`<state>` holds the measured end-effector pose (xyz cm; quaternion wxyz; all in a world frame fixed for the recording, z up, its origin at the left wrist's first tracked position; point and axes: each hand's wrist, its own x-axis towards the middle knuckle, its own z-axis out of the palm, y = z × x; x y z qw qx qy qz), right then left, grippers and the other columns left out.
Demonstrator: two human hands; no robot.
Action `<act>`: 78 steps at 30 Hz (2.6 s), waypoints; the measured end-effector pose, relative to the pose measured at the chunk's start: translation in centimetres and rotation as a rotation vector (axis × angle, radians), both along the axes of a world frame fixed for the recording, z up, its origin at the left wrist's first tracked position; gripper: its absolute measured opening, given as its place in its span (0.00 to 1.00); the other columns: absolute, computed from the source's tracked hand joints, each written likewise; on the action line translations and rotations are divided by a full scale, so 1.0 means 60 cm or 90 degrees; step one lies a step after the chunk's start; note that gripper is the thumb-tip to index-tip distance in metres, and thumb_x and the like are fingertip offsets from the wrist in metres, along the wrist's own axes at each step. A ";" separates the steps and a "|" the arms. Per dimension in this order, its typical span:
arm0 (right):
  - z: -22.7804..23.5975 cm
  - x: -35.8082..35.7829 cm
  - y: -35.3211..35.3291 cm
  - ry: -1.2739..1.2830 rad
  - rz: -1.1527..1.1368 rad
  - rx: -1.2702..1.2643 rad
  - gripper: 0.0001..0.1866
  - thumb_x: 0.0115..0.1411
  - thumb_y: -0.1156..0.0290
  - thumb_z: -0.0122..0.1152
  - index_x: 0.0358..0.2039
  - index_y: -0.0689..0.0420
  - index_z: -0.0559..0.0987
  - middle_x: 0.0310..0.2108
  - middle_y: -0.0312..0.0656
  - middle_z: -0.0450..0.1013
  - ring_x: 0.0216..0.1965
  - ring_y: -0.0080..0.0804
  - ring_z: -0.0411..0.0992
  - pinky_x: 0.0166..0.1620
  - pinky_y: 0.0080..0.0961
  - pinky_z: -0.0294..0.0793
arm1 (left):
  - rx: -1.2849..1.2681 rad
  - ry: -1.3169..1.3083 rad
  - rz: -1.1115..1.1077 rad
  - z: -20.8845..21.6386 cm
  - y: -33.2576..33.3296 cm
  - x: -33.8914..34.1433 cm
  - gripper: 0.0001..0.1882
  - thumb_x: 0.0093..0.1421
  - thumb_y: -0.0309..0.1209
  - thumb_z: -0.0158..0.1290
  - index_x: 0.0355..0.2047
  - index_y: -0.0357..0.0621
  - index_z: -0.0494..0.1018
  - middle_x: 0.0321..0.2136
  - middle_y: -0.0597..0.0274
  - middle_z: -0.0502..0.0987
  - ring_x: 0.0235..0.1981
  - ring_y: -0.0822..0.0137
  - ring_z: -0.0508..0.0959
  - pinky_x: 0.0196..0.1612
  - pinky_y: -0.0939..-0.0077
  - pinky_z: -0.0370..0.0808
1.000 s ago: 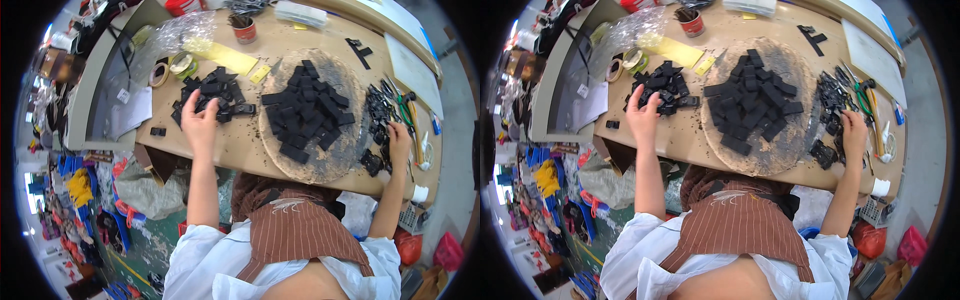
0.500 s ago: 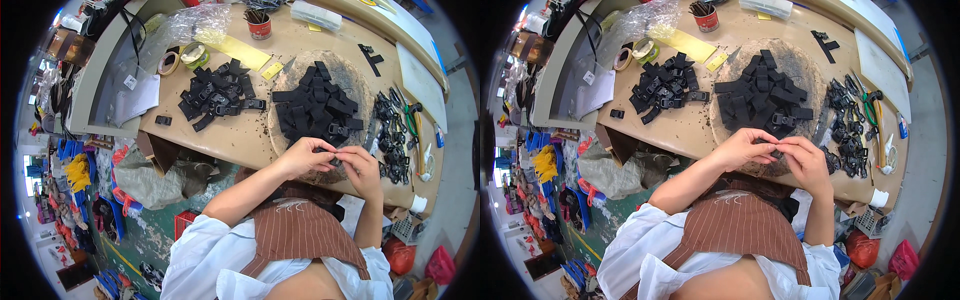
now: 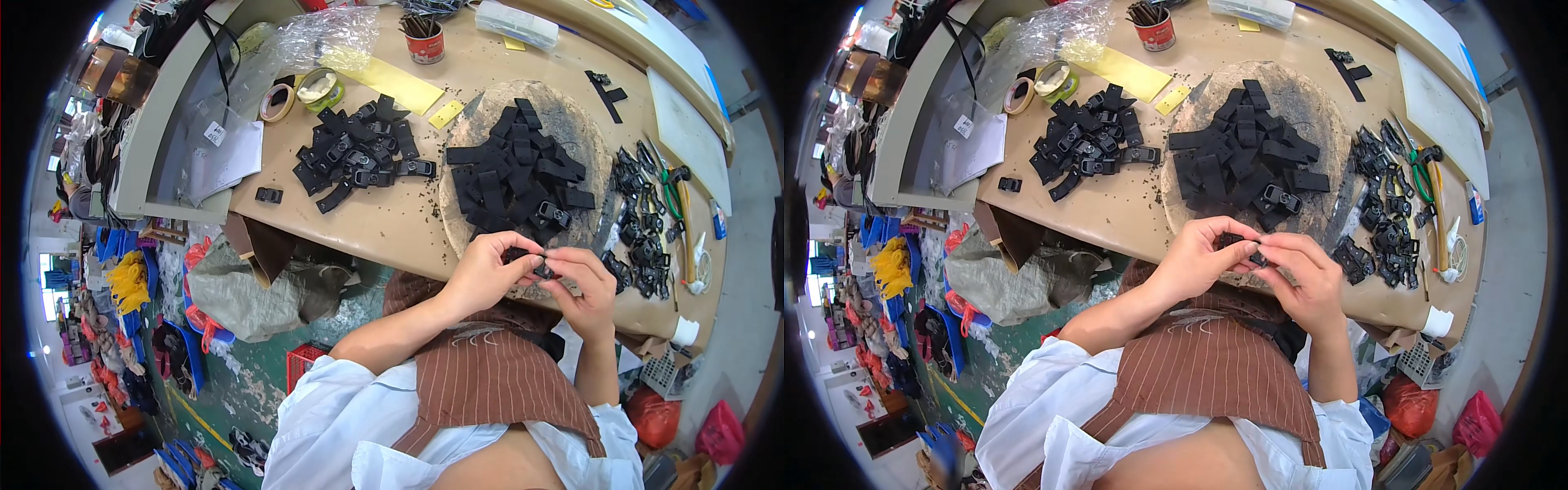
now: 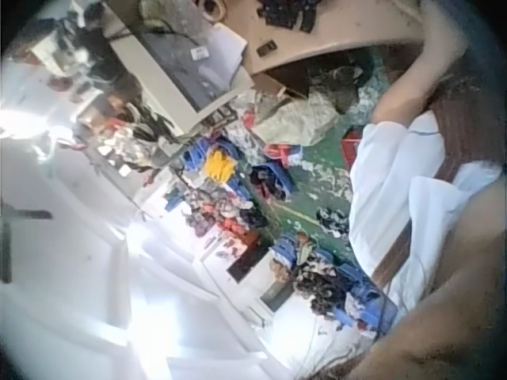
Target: The person repeatedly picks up black plastic buckles and fabric straps from a workbench, inserts the strap into the buckle, and places the assembled unit into a growing pile. The process is continuous and repetitive throughout the clip.
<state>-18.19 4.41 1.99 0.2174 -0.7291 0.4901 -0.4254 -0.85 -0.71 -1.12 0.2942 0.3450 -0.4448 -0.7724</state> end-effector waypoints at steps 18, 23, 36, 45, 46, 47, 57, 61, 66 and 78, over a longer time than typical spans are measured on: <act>0.031 -0.023 0.004 -0.069 0.164 0.144 0.18 0.45 0.71 0.69 0.39 0.59 0.78 0.38 0.43 0.71 0.35 0.32 0.72 0.38 0.24 0.72 | -0.060 -0.023 -0.142 0.034 0.009 0.033 0.09 0.55 0.23 0.56 0.37 0.35 0.76 0.30 0.63 0.79 0.32 0.78 0.76 0.36 0.84 0.73; 0.034 -0.020 0.004 -0.009 0.220 0.025 0.19 0.42 0.69 0.71 0.36 0.58 0.79 0.36 0.42 0.74 0.31 0.34 0.75 0.32 0.23 0.76 | -0.102 -0.127 -0.204 0.066 0.010 0.035 0.07 0.55 0.25 0.56 0.34 0.35 0.77 0.28 0.63 0.80 0.30 0.79 0.76 0.34 0.84 0.73; 0.002 -0.044 0.023 -0.103 0.087 -0.027 0.07 0.46 0.77 0.65 0.27 0.62 0.76 0.33 0.45 0.74 0.25 0.29 0.73 0.29 0.20 0.73 | -0.085 -0.059 -0.121 0.037 -0.052 0.026 0.07 0.54 0.27 0.57 0.31 0.36 0.77 0.25 0.65 0.79 0.29 0.79 0.76 0.32 0.84 0.72; -0.019 -0.046 0.024 -0.595 0.036 0.206 0.13 0.48 0.78 0.60 0.35 0.61 0.68 0.33 0.46 0.69 0.35 0.27 0.69 0.37 0.20 0.71 | -0.413 -0.583 0.190 0.001 -0.110 0.016 0.24 0.46 0.32 0.64 0.39 0.33 0.66 0.23 0.59 0.76 0.28 0.63 0.77 0.33 0.73 0.72; -0.014 -0.037 0.021 -0.599 0.030 0.221 0.14 0.47 0.79 0.59 0.35 0.61 0.68 0.33 0.45 0.69 0.35 0.27 0.69 0.38 0.21 0.72 | -0.392 -0.520 0.212 -0.002 -0.109 0.014 0.22 0.47 0.31 0.63 0.38 0.33 0.67 0.23 0.60 0.76 0.28 0.66 0.76 0.33 0.74 0.71; -0.011 -0.030 0.022 -0.608 -0.018 0.250 0.16 0.45 0.85 0.58 0.36 0.61 0.68 0.33 0.44 0.70 0.35 0.26 0.70 0.37 0.21 0.73 | -0.371 -0.457 0.233 -0.003 -0.108 0.014 0.20 0.47 0.30 0.62 0.38 0.33 0.68 0.23 0.61 0.76 0.28 0.68 0.75 0.32 0.76 0.71; 0.041 -0.009 -0.004 -0.383 0.133 -0.059 0.14 0.38 0.84 0.69 0.27 0.61 0.76 0.23 0.44 0.75 0.27 0.35 0.74 0.33 0.28 0.74 | -0.106 -0.015 0.030 0.085 -0.022 0.008 0.09 0.64 0.26 0.42 0.41 0.37 0.71 0.34 0.67 0.75 0.33 0.80 0.75 0.35 0.82 0.78; 0.026 -0.009 0.000 -0.426 0.104 -0.034 0.14 0.39 0.86 0.68 0.27 0.62 0.76 0.24 0.45 0.75 0.27 0.35 0.74 0.33 0.27 0.74 | -0.138 -0.049 0.019 0.095 -0.004 0.009 0.10 0.64 0.24 0.44 0.43 0.34 0.70 0.35 0.65 0.75 0.35 0.78 0.75 0.37 0.82 0.77; 0.023 -0.014 0.003 -0.419 0.135 -0.019 0.14 0.39 0.86 0.67 0.28 0.62 0.76 0.24 0.45 0.75 0.27 0.35 0.74 0.33 0.26 0.73 | -0.154 -0.093 0.000 0.101 0.005 0.013 0.12 0.62 0.23 0.45 0.46 0.34 0.69 0.35 0.64 0.76 0.37 0.77 0.75 0.38 0.82 0.76; 0.008 -0.013 0.005 -0.456 0.077 0.107 0.11 0.43 0.87 0.65 0.29 0.63 0.76 0.29 0.43 0.71 0.31 0.26 0.70 0.35 0.20 0.69 | -0.243 -0.058 0.021 0.073 0.031 0.006 0.13 0.59 0.23 0.49 0.45 0.37 0.72 0.26 0.59 0.78 0.26 0.79 0.74 0.29 0.83 0.71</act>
